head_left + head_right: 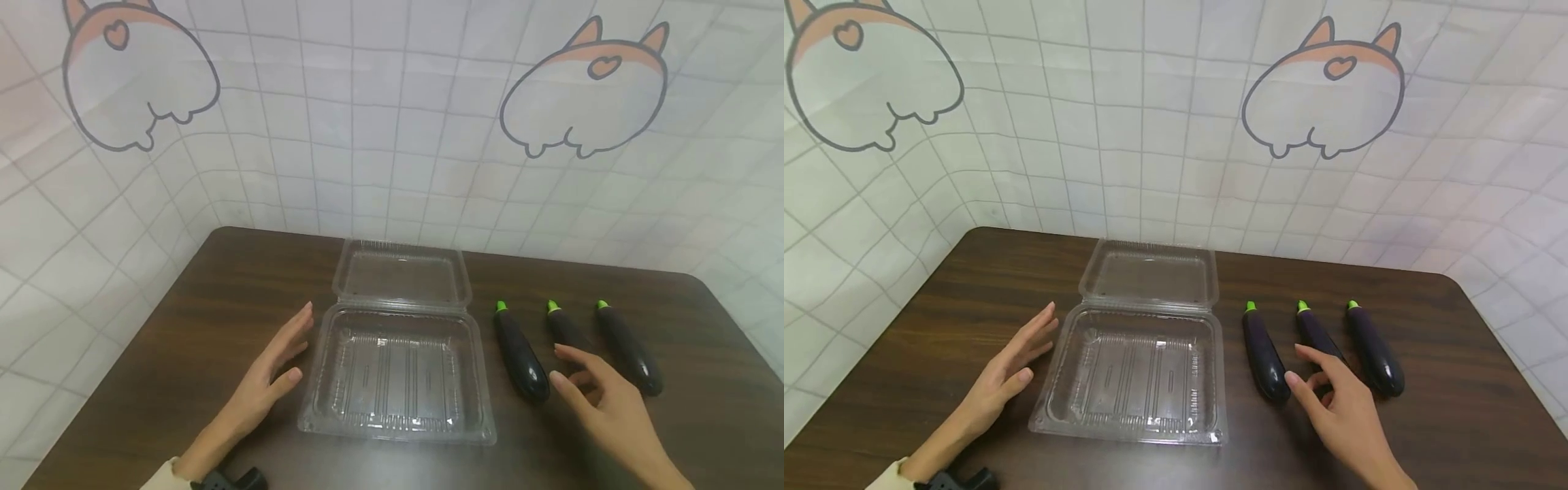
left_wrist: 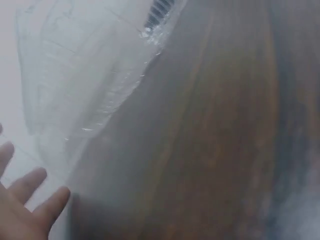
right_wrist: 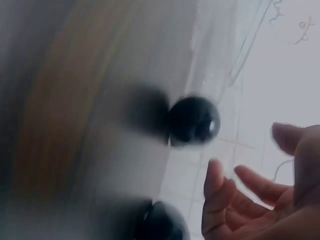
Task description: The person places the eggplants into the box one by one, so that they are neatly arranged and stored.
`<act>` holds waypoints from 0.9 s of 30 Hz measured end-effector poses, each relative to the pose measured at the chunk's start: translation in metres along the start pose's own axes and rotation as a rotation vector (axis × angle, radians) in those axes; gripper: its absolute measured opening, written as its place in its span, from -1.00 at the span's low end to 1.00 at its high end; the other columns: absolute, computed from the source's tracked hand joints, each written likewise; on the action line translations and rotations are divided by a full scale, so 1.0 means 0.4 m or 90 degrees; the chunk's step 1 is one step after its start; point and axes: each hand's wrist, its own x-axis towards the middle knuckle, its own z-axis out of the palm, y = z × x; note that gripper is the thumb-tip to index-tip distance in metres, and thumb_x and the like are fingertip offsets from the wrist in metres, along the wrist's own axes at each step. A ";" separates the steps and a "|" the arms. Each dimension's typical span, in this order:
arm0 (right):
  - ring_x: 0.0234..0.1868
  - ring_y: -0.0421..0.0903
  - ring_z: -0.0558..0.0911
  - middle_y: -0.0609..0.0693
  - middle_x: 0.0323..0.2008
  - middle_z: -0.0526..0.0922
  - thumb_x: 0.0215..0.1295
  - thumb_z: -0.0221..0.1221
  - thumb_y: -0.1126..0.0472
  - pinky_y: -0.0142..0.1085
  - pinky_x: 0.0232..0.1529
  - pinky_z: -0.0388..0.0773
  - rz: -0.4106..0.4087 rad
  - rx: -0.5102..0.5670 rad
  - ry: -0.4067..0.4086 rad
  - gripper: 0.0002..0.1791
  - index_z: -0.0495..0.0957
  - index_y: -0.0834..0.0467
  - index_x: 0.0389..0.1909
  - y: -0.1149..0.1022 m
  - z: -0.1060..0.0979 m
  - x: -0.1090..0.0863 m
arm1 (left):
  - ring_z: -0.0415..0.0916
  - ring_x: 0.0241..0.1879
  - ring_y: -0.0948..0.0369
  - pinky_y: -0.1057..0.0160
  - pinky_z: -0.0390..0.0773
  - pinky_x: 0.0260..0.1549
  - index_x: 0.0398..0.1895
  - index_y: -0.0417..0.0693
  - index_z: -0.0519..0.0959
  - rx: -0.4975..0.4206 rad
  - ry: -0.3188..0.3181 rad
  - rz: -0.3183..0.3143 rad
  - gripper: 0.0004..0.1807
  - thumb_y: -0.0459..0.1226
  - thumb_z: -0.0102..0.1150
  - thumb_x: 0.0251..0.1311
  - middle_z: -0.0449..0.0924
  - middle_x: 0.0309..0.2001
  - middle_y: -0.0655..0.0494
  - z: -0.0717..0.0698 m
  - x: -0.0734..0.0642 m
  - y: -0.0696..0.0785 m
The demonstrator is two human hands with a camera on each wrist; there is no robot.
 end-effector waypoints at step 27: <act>-0.42 -0.13 0.48 0.16 0.08 0.50 0.21 0.20 -0.22 -0.24 -0.41 0.46 0.130 -0.019 -0.022 -0.23 0.29 0.15 0.30 -0.015 0.109 -0.026 | -0.15 0.46 0.00 -0.54 -0.05 0.03 0.46 -0.14 0.11 0.088 -0.064 -0.035 -0.22 -0.28 0.18 0.18 -0.11 0.50 -0.05 0.024 -0.029 -0.016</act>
